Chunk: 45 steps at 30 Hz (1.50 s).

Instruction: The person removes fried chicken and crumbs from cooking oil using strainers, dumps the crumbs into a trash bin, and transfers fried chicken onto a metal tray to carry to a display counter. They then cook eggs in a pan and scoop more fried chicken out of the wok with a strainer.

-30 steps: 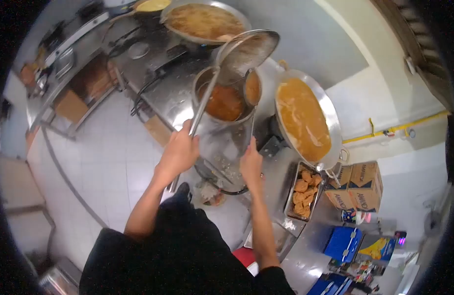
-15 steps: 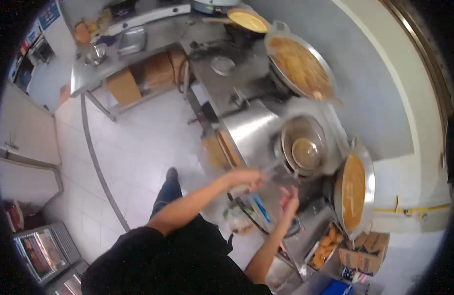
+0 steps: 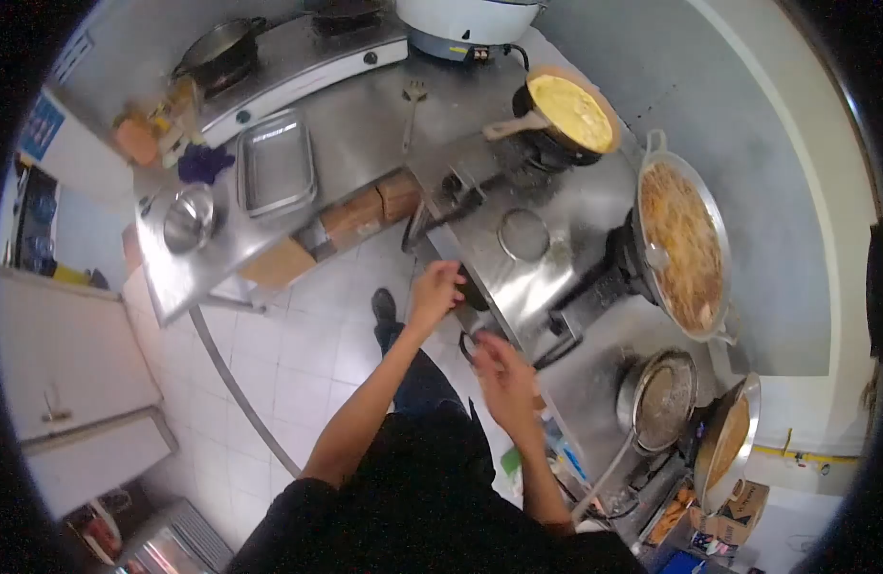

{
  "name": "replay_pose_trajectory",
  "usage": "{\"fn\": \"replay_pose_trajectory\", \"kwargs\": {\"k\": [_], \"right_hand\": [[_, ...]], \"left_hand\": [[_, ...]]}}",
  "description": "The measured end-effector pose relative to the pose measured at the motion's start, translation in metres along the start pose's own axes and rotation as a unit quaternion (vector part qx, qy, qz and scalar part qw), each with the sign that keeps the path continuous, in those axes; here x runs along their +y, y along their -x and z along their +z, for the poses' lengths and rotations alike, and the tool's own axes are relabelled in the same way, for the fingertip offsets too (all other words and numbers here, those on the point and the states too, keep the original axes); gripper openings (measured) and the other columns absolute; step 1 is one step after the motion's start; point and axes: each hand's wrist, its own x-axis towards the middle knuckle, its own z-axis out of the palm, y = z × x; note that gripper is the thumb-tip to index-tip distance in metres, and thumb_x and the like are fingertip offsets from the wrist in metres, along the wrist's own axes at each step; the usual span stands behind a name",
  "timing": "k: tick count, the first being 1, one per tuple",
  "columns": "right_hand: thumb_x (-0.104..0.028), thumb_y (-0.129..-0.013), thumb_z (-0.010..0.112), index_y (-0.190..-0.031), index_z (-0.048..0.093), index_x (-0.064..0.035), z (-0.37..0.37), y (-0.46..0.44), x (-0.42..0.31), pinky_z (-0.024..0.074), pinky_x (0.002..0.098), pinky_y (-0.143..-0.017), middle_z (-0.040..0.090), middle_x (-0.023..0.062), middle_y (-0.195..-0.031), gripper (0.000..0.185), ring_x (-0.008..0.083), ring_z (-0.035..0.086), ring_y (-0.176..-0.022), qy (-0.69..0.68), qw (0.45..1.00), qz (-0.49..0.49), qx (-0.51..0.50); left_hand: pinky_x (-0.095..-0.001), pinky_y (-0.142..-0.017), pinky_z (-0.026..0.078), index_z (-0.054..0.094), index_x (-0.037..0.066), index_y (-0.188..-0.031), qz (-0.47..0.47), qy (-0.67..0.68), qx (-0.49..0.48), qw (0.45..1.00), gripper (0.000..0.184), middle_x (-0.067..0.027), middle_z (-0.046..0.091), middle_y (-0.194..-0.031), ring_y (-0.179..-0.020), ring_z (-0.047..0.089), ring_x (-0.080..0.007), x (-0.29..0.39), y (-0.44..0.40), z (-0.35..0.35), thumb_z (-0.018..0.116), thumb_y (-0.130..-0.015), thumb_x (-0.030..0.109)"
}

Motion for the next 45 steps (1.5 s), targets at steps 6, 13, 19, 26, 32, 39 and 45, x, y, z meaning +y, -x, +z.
{"fn": "replay_pose_trajectory", "kwargs": {"k": [6,13,19,26,32,39,45], "right_hand": [[-0.016,-0.083,0.062,-0.132,0.035,0.0086,0.206,-0.402,0.002,0.0431,0.0446,-0.092,0.048,0.0305,-0.122,0.06,0.0407,0.053,-0.108,0.107,0.978,-0.107,0.144],[-0.012,-0.088,0.053,-0.126,0.036,0.0106,0.27,-0.535,0.037,0.0433,0.0491,-0.088,0.046,0.0336,-0.117,0.047,0.0465,0.05,-0.106,0.153,0.984,0.065,0.07],[-0.006,-0.085,0.052,-0.128,0.048,-0.0067,0.13,-0.418,-0.083,0.0478,0.0472,-0.074,0.063,0.0231,-0.095,0.043,0.04,0.061,-0.088,0.127,0.979,0.07,0.143],[-0.022,-0.09,0.058,-0.108,0.068,-0.0113,-0.143,-0.341,-0.142,0.0489,0.0398,-0.058,0.065,0.0205,-0.08,0.023,0.0298,0.063,-0.061,0.469,0.84,0.145,0.232],[-0.026,-0.09,0.055,-0.1,0.069,-0.014,-0.255,-0.376,-0.111,0.0485,0.0437,-0.063,0.065,0.0168,-0.075,0.021,0.035,0.063,-0.068,0.596,0.797,0.096,0.001],[-0.015,-0.087,0.049,-0.094,0.063,-0.0092,-0.2,-0.429,-0.019,0.052,0.0428,-0.067,0.066,0.0149,-0.085,0.017,0.0303,0.066,-0.086,0.639,0.743,0.154,-0.126],[-0.013,-0.088,0.047,-0.101,0.062,-0.0048,-0.177,-0.464,-0.017,0.0544,0.0411,-0.071,0.067,0.0143,-0.087,0.021,0.0291,0.067,-0.086,0.599,0.79,0.119,-0.05]], "left_hand": [[-0.022,-0.051,0.045,0.06,0.003,-0.105,0.061,-0.154,0.091,0.982,0.021,-0.007,0.065,-0.083,-0.063,0.058,-0.0103,-0.021,-0.075,-0.167,0.052,-0.095,0.02],[-0.0245,-0.049,0.047,0.059,-0.001,-0.102,-0.156,-0.189,0.156,0.957,0.023,-0.01,0.066,-0.086,-0.06,0.062,-0.0126,0.056,-0.027,-0.264,0.053,-0.095,0.02],[-0.0388,-0.071,0.05,0.063,0.003,-0.095,-0.025,-0.399,-0.088,0.913,0.02,-0.0172,0.067,-0.085,-0.082,0.066,-0.0326,0.132,-0.152,-0.219,0.056,-0.09,0.021],[-0.0361,-0.07,0.051,0.062,0.001,-0.099,0.027,-0.234,-0.321,0.917,0.036,-0.0139,0.067,-0.093,-0.078,0.066,-0.0259,0.171,-0.296,0.003,0.055,-0.092,0.036],[-0.0291,-0.042,0.043,0.054,0.006,-0.079,-0.256,-0.112,-0.359,0.89,0.034,-0.0053,0.054,-0.063,-0.045,0.051,-0.0127,0.155,-0.319,0.108,0.06,-0.089,0.038],[-0.0308,-0.034,0.04,0.05,0.004,-0.065,-0.133,-0.26,-0.335,0.896,0.042,-0.0028,0.047,-0.048,-0.036,0.047,-0.015,0.151,-0.316,0.113,0.06,-0.089,0.038],[-0.0371,-0.041,0.046,0.059,-0.004,-0.073,-0.002,-0.384,-0.282,0.879,0.049,-0.0138,0.056,-0.051,-0.04,0.057,-0.0237,0.142,-0.309,0.111,0.056,-0.09,0.042]]}}
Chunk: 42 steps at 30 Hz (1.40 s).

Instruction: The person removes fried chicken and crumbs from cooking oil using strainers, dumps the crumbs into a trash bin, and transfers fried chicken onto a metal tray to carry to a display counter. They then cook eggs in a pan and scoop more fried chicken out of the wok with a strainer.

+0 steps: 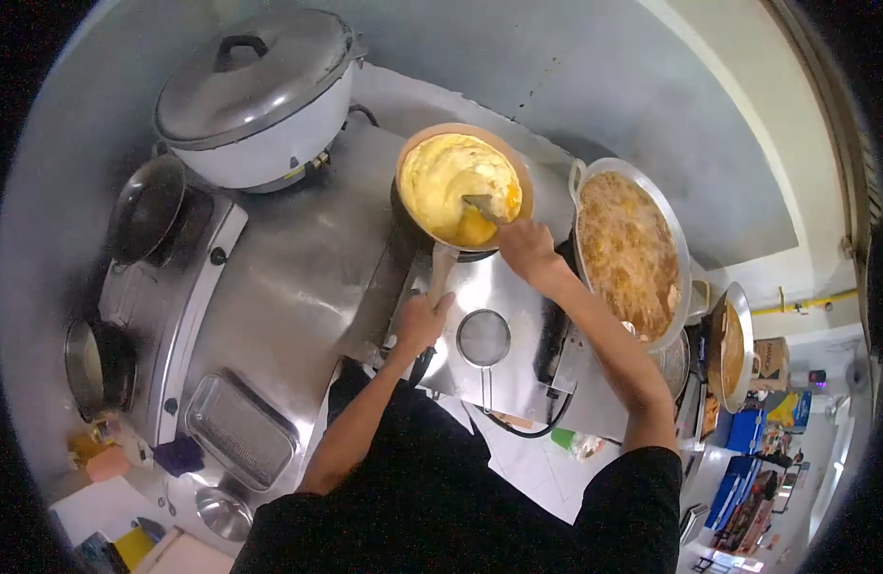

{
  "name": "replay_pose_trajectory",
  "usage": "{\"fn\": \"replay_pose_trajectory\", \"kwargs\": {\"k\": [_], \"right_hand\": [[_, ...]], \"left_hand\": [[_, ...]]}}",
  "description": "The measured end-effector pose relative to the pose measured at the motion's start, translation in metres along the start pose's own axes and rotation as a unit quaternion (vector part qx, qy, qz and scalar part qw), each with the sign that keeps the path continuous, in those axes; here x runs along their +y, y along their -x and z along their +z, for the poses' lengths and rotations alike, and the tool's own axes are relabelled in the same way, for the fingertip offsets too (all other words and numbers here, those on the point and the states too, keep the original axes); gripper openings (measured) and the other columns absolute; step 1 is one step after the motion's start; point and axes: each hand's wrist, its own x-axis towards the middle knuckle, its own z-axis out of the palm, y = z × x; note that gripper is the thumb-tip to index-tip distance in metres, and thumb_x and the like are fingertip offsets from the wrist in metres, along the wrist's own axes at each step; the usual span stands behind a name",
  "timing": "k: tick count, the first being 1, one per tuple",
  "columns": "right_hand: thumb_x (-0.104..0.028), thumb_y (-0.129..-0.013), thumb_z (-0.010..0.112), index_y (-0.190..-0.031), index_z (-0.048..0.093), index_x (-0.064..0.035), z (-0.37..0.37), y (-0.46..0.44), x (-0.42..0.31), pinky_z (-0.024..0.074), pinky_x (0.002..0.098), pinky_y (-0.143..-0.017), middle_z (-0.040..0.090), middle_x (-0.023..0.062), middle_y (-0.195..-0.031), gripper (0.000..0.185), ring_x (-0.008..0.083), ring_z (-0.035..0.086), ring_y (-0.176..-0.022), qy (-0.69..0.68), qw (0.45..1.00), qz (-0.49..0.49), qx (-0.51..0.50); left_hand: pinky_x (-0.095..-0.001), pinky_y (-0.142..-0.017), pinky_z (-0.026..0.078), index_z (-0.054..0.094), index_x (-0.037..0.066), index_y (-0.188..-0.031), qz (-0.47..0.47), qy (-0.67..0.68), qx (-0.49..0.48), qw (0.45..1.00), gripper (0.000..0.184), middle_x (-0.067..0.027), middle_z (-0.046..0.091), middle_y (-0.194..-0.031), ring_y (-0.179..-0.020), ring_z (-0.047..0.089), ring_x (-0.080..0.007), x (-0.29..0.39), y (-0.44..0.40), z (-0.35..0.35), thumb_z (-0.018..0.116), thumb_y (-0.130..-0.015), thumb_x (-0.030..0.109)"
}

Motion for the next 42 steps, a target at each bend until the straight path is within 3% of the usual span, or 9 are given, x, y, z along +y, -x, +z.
{"fn": "replay_pose_trajectory", "kwargs": {"k": [8,11,13,15,18,27,36,38,42], "right_hand": [[-0.016,-0.089,0.047,-0.095,0.067,-0.0089,-0.007,-0.063,0.04,0.0558,0.0418,-0.061,0.067,0.0171,-0.083,0.022,0.0315,0.068,-0.073,-0.032,0.986,0.043,0.156],[-0.02,-0.091,0.045,-0.1,0.067,-0.011,-0.029,-0.087,0.085,0.0556,0.0408,-0.064,0.067,0.0157,-0.084,0.025,0.0304,0.068,-0.072,0.01,0.999,0.034,0.029],[-0.023,-0.091,0.047,-0.101,0.067,-0.0119,-0.051,-0.079,0.107,0.0533,0.0391,-0.067,0.067,0.0139,-0.082,0.025,0.0284,0.066,-0.07,0.103,0.983,-0.149,0.025],[-0.02,-0.088,0.049,-0.093,0.068,-0.0093,-0.116,-0.041,0.091,0.0539,0.0412,-0.069,0.068,0.0147,-0.082,0.022,0.0312,0.066,-0.075,0.033,0.992,-0.116,-0.022],[-0.021,-0.086,0.053,-0.091,0.069,-0.007,-0.164,-0.013,0.072,0.0513,0.0413,-0.07,0.067,0.0156,-0.079,0.022,0.0304,0.064,-0.075,-0.072,0.99,-0.058,-0.109],[-0.018,-0.087,0.052,-0.091,0.068,-0.003,-0.077,-0.041,-0.001,0.0517,0.0424,-0.075,0.067,0.0161,-0.086,0.022,0.0327,0.066,-0.082,0.086,0.963,-0.198,-0.161],[-0.011,-0.084,0.05,-0.087,0.066,-0.0009,-0.054,-0.049,-0.08,0.0556,0.042,-0.071,0.066,0.0221,-0.087,0.019,0.0344,0.067,-0.085,-0.06,0.998,0.027,0.013],[-0.015,-0.084,0.053,-0.119,0.057,-0.0042,-0.046,-0.059,-0.086,0.0554,0.042,-0.068,0.067,0.0174,-0.09,0.037,0.0285,0.068,-0.083,-0.014,0.999,0.038,-0.014],[-0.015,-0.083,0.054,-0.129,0.052,-0.0093,-0.03,-0.084,-0.073,0.0553,0.0407,-0.065,0.067,0.0139,-0.09,0.046,0.0298,0.067,-0.078,-0.051,0.989,0.138,-0.006]], "left_hand": [[-0.0393,-0.045,0.045,0.057,-0.001,-0.07,0.015,0.01,-0.021,1.0,0.049,-0.012,0.054,-0.049,-0.042,0.057,-0.0254,-0.009,-0.002,0.001,0.053,-0.092,0.043],[-0.0359,-0.042,0.044,0.057,0.001,-0.068,0.033,0.013,-0.027,0.999,0.048,-0.0097,0.054,-0.049,-0.042,0.057,-0.0211,-0.017,-0.014,0.003,0.054,-0.091,0.043],[-0.0361,-0.045,0.045,0.059,0.001,-0.072,0.002,0.029,-0.061,0.998,0.046,-0.0107,0.056,-0.053,-0.048,0.059,-0.0212,-0.026,-0.015,0.004,0.055,-0.09,0.044],[-0.0313,-0.041,0.042,0.058,0.006,-0.073,-0.064,0.312,-0.174,0.932,0.04,-0.0049,0.055,-0.055,-0.045,0.052,-0.0134,-0.032,-0.018,0.002,0.057,-0.089,0.042],[-0.0285,-0.039,0.04,0.056,0.01,-0.075,-0.129,0.375,-0.186,0.899,0.034,-0.0011,0.053,-0.056,-0.042,0.046,-0.009,-0.027,-0.015,-0.003,0.06,-0.087,0.041],[-0.0396,-0.047,0.047,0.055,-0.003,-0.074,-0.044,0.152,-0.056,0.986,0.042,-0.0133,0.058,-0.058,-0.051,0.061,-0.0267,-0.024,-0.016,0.013,0.061,-0.086,0.037],[-0.0492,-0.064,0.047,0.057,-0.007,-0.077,0.045,0.071,0.027,0.996,0.045,-0.0264,0.061,-0.07,-0.076,0.062,-0.0444,-0.022,-0.009,0.014,0.06,-0.087,0.036],[-0.0489,-0.063,0.047,0.057,-0.006,-0.077,0.091,0.065,0.069,0.991,0.043,-0.0263,0.062,-0.071,-0.076,0.062,-0.0443,-0.023,-0.009,0.016,0.059,-0.088,0.036],[-0.0475,-0.06,0.047,0.058,-0.006,-0.079,0.091,0.081,0.083,0.989,0.041,-0.0256,0.062,-0.07,-0.073,0.062,-0.0441,-0.024,-0.008,0.017,0.06,-0.088,0.034]]}}
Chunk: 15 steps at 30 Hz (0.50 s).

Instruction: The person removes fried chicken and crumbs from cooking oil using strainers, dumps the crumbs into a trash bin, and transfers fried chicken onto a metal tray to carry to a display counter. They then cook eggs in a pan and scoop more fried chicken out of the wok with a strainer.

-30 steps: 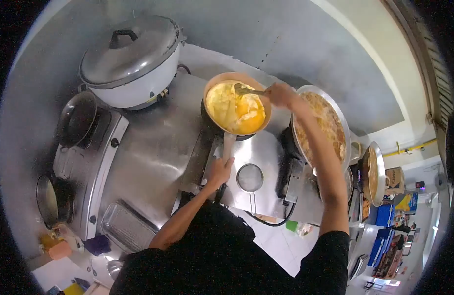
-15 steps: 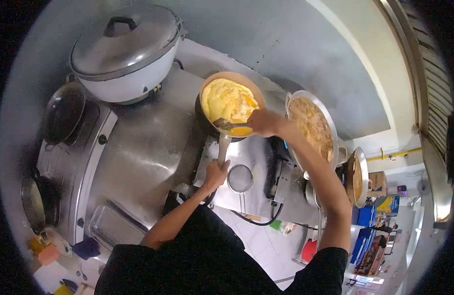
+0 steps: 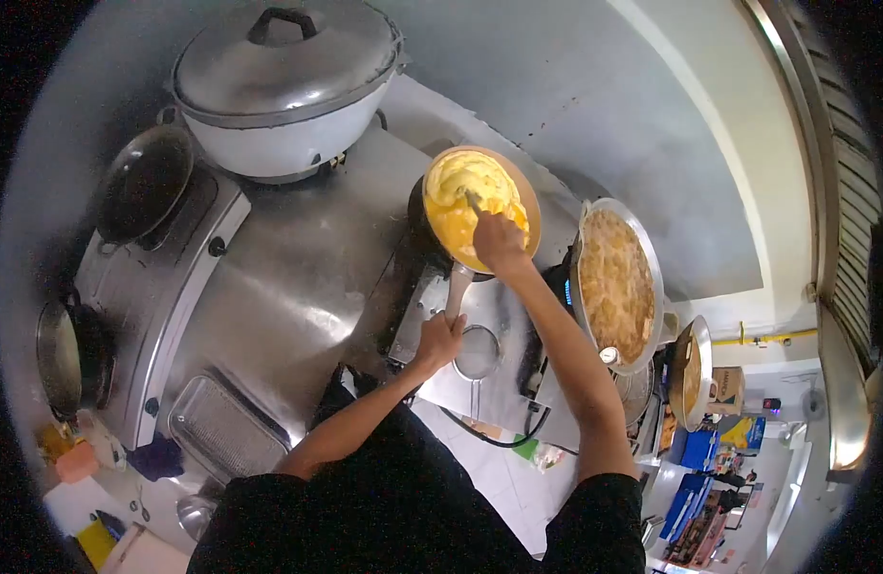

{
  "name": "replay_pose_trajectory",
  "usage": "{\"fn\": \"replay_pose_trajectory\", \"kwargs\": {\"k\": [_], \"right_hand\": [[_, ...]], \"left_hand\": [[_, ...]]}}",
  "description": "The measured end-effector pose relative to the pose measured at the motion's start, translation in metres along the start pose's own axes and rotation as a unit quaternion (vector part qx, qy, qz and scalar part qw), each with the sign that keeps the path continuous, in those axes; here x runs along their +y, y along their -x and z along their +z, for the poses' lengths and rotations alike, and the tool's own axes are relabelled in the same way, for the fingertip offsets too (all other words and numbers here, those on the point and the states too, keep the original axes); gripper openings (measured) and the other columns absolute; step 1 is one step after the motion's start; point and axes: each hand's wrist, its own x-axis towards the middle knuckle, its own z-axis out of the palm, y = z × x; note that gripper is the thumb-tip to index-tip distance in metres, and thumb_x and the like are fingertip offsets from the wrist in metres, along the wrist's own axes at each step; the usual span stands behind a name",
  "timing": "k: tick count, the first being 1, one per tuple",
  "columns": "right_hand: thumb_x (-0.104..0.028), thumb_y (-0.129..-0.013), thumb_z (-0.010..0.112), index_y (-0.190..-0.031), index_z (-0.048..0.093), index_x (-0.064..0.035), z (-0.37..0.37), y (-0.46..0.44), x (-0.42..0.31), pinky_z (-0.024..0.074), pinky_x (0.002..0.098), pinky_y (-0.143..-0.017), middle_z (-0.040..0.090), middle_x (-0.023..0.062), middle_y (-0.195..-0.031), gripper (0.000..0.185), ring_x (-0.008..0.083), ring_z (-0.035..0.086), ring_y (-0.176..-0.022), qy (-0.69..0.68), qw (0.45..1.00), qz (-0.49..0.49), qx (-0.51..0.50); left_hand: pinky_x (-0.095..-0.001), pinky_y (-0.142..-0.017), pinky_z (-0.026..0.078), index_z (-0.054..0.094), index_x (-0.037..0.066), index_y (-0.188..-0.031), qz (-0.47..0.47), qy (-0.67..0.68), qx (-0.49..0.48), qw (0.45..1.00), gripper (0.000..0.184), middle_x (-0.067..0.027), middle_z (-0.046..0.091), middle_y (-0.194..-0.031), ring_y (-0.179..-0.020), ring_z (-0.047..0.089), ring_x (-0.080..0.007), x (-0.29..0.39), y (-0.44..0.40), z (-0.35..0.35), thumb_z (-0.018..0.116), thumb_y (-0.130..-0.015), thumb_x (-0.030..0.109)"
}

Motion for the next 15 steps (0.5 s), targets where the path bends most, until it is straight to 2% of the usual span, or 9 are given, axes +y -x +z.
{"fn": "replay_pose_trajectory", "kwargs": {"k": [1,2,4,5,7,8,9,10,15], "right_hand": [[-0.014,-0.083,0.052,-0.107,0.059,-0.0055,-0.003,-0.001,0.011,0.0554,0.0414,-0.065,0.067,0.0171,-0.086,0.026,0.032,0.068,-0.076,-0.029,0.998,-0.009,0.056],[-0.014,-0.084,0.051,-0.086,0.066,-0.0016,-0.007,-0.003,0.026,0.0555,0.0421,-0.064,0.067,0.0204,-0.081,0.02,0.0343,0.068,-0.074,-0.056,0.992,-0.018,0.113],[-0.013,-0.084,0.051,-0.081,0.066,-0.0008,0.005,-0.047,0.08,0.0531,0.0412,-0.055,0.067,0.0172,-0.078,0.02,0.0327,0.065,-0.062,0.096,0.974,-0.184,0.088],[-0.013,-0.084,0.051,-0.081,0.066,-0.0008,0.005,-0.061,0.114,0.0531,0.0412,-0.055,0.067,0.0172,-0.078,0.02,0.0327,0.065,-0.062,0.096,0.975,-0.181,0.09],[-0.015,-0.085,0.052,-0.077,0.066,-0.0005,-0.011,-0.07,0.154,0.0492,0.0388,-0.049,0.065,0.0146,-0.072,0.022,0.0266,0.061,-0.057,0.155,0.829,-0.509,0.171],[-0.015,-0.085,0.052,-0.077,0.066,-0.0005,-0.02,-0.063,0.158,0.0492,0.0388,-0.049,0.065,0.0146,-0.072,0.022,0.0266,0.061,-0.057,0.156,0.829,-0.509,0.172],[-0.017,-0.086,0.054,-0.079,0.067,-0.0006,-0.06,-0.033,0.144,0.0488,0.038,-0.051,0.064,0.0142,-0.069,0.022,0.0233,0.061,-0.06,0.033,0.948,-0.313,0.043],[-0.019,-0.086,0.055,-0.08,0.067,-0.0007,-0.089,-0.01,0.135,0.0484,0.0372,-0.053,0.063,0.0139,-0.067,0.023,0.02,0.062,-0.062,-0.092,0.987,-0.092,-0.089],[-0.026,-0.087,0.054,-0.092,0.07,-0.0061,-0.113,0.028,0.167,0.0491,0.0391,-0.064,0.065,0.0132,-0.071,0.026,0.0191,0.064,-0.07,-0.029,0.996,-0.056,-0.062]], "left_hand": [[-0.0475,-0.06,0.047,0.058,-0.006,-0.079,0.004,-0.001,-0.001,1.0,0.041,-0.0256,0.062,-0.07,-0.073,0.062,-0.0441,-0.003,-0.001,0.001,0.06,-0.088,0.034],[-0.0475,-0.06,0.047,0.058,-0.007,-0.079,-0.001,0.022,-0.017,1.0,0.042,-0.026,0.062,-0.07,-0.073,0.062,-0.0443,-0.006,-0.002,0.001,0.06,-0.088,0.034],[-0.0476,-0.06,0.047,0.058,-0.007,-0.08,-0.003,0.044,-0.035,0.998,0.042,-0.0263,0.061,-0.07,-0.072,0.062,-0.0445,-0.004,0.0,0.001,0.061,-0.087,0.034],[-0.048,-0.06,0.047,0.058,-0.008,-0.08,-0.024,0.034,-0.042,0.998,0.042,-0.0266,0.061,-0.069,-0.072,0.062,-0.0445,0.001,0.0,-0.002,0.061,-0.087,0.034],[-0.0483,-0.061,0.048,0.058,-0.008,-0.079,-0.041,0.023,-0.047,0.998,0.042,-0.0268,0.061,-0.069,-0.071,0.062,-0.0444,0.002,-0.001,-0.004,0.061,-0.087,0.033],[-0.0489,-0.061,0.048,0.059,-0.008,-0.079,-0.026,0.007,-0.031,0.999,0.042,-0.0266,0.061,-0.068,-0.071,0.062,-0.0444,0.0,0.0,-0.003,0.061,-0.087,0.033],[-0.0494,-0.061,0.048,0.059,-0.008,-0.079,-0.012,-0.007,-0.014,1.0,0.042,-0.0264,0.061,-0.068,-0.07,0.062,-0.0444,-0.003,-0.002,0.0,0.061,-0.087,0.034],[-0.0494,-0.061,0.048,0.059,-0.008,-0.079,-0.012,-0.005,-0.011,1.0,0.042,-0.0264,0.061,-0.068,-0.07,0.062,-0.0444,-0.007,-0.005,0.003,0.061,-0.087,0.034],[-0.0509,-0.062,0.047,0.06,-0.009,-0.074,-0.035,0.001,-0.054,0.998,0.046,-0.0283,0.06,-0.065,-0.07,0.062,-0.0453,0.002,-0.003,-0.005,0.059,-0.087,0.036]]}}
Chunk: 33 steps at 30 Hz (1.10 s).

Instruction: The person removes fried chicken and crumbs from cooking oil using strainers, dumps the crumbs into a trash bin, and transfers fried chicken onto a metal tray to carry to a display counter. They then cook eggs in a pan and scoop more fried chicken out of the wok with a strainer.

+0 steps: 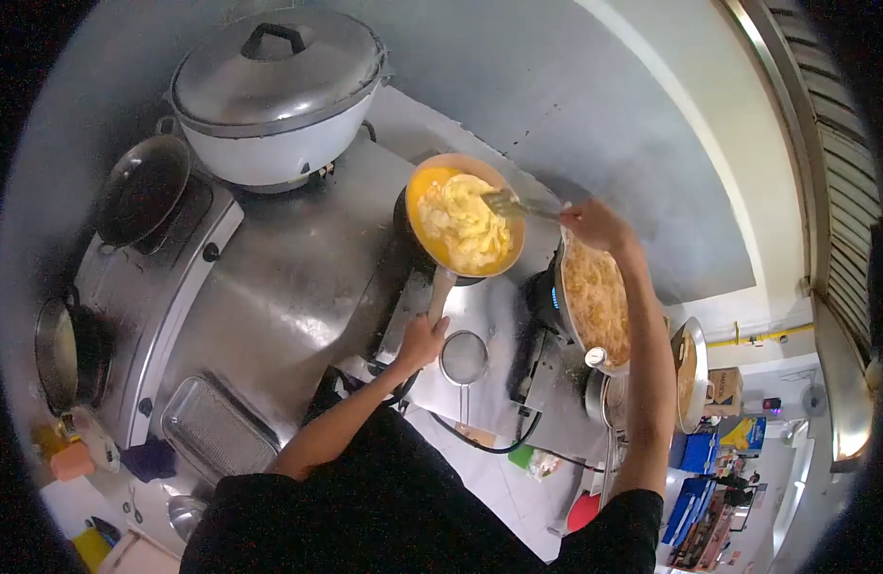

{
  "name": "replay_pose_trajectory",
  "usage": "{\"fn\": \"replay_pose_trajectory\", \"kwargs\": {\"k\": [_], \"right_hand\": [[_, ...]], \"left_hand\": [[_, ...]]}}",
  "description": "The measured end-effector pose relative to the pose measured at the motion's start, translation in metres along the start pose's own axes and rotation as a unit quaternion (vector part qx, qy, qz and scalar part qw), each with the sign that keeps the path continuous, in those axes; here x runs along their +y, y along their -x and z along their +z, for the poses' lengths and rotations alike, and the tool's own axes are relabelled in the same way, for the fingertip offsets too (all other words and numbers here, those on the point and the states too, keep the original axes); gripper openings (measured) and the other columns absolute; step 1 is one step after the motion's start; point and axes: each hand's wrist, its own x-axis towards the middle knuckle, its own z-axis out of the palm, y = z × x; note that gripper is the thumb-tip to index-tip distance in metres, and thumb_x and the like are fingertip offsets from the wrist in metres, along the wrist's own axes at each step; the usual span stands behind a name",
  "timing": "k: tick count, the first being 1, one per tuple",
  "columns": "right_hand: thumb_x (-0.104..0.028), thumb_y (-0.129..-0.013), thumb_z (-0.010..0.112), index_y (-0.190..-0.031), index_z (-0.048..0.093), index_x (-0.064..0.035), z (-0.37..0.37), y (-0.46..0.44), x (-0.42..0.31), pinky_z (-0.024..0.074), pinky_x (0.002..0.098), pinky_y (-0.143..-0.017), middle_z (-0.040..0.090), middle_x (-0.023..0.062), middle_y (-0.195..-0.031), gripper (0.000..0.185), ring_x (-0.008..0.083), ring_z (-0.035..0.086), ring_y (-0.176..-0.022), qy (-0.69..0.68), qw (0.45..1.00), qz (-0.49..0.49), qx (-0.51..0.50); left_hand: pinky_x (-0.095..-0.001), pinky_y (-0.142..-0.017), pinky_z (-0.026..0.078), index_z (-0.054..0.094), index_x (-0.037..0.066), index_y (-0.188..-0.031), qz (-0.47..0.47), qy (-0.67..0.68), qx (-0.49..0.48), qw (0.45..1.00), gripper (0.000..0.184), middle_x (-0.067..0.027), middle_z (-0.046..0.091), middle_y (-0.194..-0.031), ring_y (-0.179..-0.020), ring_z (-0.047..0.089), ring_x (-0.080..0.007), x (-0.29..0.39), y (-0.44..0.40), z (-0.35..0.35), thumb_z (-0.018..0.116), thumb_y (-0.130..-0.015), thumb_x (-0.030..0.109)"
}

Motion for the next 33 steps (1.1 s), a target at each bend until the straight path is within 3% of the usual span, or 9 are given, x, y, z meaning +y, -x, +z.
{"fn": "replay_pose_trajectory", "kwargs": {"k": [5,7,10,15,19,21,23,27,33], "right_hand": [[-0.031,-0.086,0.056,-0.095,0.071,-0.0104,0.008,0.043,0.006,0.0496,0.0412,-0.07,0.068,0.0112,-0.08,0.027,0.0278,0.066,-0.075,0.046,0.996,-0.069,0.037],[-0.033,-0.085,0.058,-0.097,0.07,-0.0127,0.024,0.042,0.01,0.0504,0.0419,-0.071,0.069,0.0102,-0.085,0.027,0.0299,0.065,-0.078,0.089,0.989,-0.104,-0.048],[-0.033,-0.087,0.057,-0.097,0.069,-0.0144,0.101,0.014,0.039,0.0516,0.042,-0.072,0.069,0.0108,-0.084,0.024,0.0304,0.066,-0.078,0.142,0.985,-0.1,0.022],[-0.025,-0.087,0.054,-0.088,0.068,-0.0106,0.135,-0.007,0.014,0.0529,0.0415,-0.069,0.068,0.0112,-0.087,0.021,0.0288,0.067,-0.083,0.158,0.979,-0.122,0.043],[-0.019,-0.085,0.053,-0.086,0.067,-0.0097,0.143,-0.046,0.016,0.054,0.0426,-0.065,0.068,0.0119,-0.081,0.016,0.0292,0.067,-0.079,0.222,0.962,-0.136,0.084],[-0.018,-0.082,0.055,-0.081,0.069,-0.0086,0.139,-0.059,0.012,0.0544,0.0396,-0.065,0.068,0.0116,-0.084,0.017,0.0271,0.068,-0.081,0.242,0.951,-0.152,0.115],[-0.014,-0.084,0.052,-0.095,0.065,-0.0084,0.13,-0.067,0.0,0.0545,0.0424,-0.061,0.067,0.0131,-0.076,0.017,0.0286,0.068,-0.071,0.235,0.951,-0.147,0.134],[-0.014,-0.085,0.051,-0.096,0.065,-0.0096,0.131,-0.085,-0.013,0.0544,0.0412,-0.06,0.067,0.0122,-0.075,0.019,0.0275,0.068,-0.068,0.208,0.938,-0.176,0.215],[-0.019,-0.084,0.056,-0.107,0.067,-0.0152,0.066,-0.041,-0.037,0.0543,0.0419,-0.062,0.068,0.0106,-0.076,0.025,0.0279,0.068,-0.069,0.249,0.929,-0.153,0.227]], "left_hand": [[-0.0489,-0.066,0.048,0.061,-0.005,-0.079,-0.015,0.001,-0.005,1.0,0.041,-0.0254,0.061,-0.07,-0.074,0.062,-0.0435,-0.004,-0.002,0.003,0.058,-0.088,0.035],[-0.0483,-0.068,0.048,0.061,-0.004,-0.083,-0.024,0.017,-0.024,0.999,0.038,-0.0243,0.062,-0.073,-0.076,0.062,-0.0428,-0.002,-0.002,0.0,0.058,-0.088,0.034],[-0.047,-0.064,0.049,0.06,-0.004,-0.084,-0.033,0.008,-0.016,0.999,0.039,-0.0231,0.062,-0.069,-0.071,0.063,-0.0409,0.008,0.002,-0.004,0.058,-0.088,0.035],[-0.0415,-0.047,0.049,0.061,-0.002,-0.082,-0.079,0.038,-0.049,0.995,0.04,-0.0155,0.059,-0.054,-0.047,0.062,-0.0292,0.014,0.005,-0.006,0.058,-0.089,0.038],[-0.0408,-0.045,0.049,0.062,-0.001,-0.08,-0.062,-0.018,-0.04,0.997,0.04,-0.0143,0.059,-0.053,-0.042,0.059,-0.0266,0.018,0.005,-0.009,0.059,-0.088,0.038],[-0.0414,-0.049,0.049,0.062,-0.001,-0.078,-0.023,-0.031,-0.028,0.999,0.04,-0.0144,0.059,-0.053,-0.045,0.06,-0.0279,0.021,0.007,-0.01,0.06,-0.088,0.037],[-0.0425,-0.052,0.049,0.061,-0.002,-0.077,-0.01,-0.051,-0.002,0.999,0.04,-0.016,0.059,-0.055,-0.05,0.062,-0.0303,0.016,0.006,-0.006,0.06,-0.088,0.037],[-0.0455,-0.062,0.049,0.062,-0.003,-0.08,0.014,-0.112,0.054,0.992,0.043,-0.0215,0.063,-0.067,-0.068,0.065,-0.0375,0.038,0.021,-0.013,0.059,-0.087,0.039],[-0.0465,-0.067,0.049,0.064,-0.004,-0.086,-0.033,-0.096,0.017,0.995,0.049,-0.0226,0.065,-0.076,-0.076,0.064,-0.0397,0.01,0.007,-0.005,0.058,-0.085,0.046]]}}
